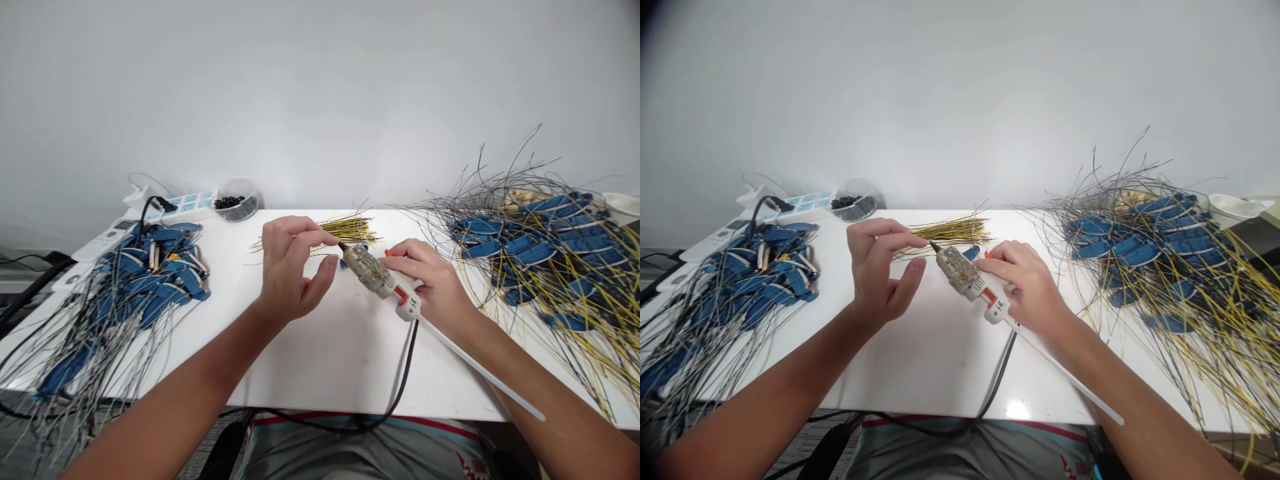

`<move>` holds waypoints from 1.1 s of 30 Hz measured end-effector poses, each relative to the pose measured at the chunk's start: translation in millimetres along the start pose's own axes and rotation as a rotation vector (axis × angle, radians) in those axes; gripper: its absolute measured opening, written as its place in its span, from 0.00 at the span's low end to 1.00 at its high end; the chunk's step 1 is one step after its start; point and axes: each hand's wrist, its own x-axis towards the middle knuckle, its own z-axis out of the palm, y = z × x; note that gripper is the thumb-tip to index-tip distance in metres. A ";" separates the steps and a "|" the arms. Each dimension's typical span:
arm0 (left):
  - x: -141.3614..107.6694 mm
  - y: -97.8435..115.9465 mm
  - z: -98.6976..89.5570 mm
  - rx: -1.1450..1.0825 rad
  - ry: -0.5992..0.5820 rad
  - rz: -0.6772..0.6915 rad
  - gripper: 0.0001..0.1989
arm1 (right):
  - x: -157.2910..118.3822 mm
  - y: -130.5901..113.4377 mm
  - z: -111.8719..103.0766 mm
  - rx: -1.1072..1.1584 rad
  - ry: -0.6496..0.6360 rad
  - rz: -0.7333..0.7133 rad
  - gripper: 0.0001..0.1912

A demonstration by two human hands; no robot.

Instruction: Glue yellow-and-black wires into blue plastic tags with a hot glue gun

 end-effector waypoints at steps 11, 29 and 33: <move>0.0 -1.0 2.1 -0.026 -0.071 -0.008 0.08 | -0.3 3.5 -0.5 -0.007 -0.068 0.052 0.10; 1.5 -12.0 13.0 -0.759 -0.131 -1.051 0.36 | -4.7 13.6 -1.5 0.047 0.013 0.166 0.11; 3.1 -14.2 13.2 -0.862 -0.114 -1.076 0.37 | -4.9 15.7 -0.1 0.051 0.013 0.156 0.11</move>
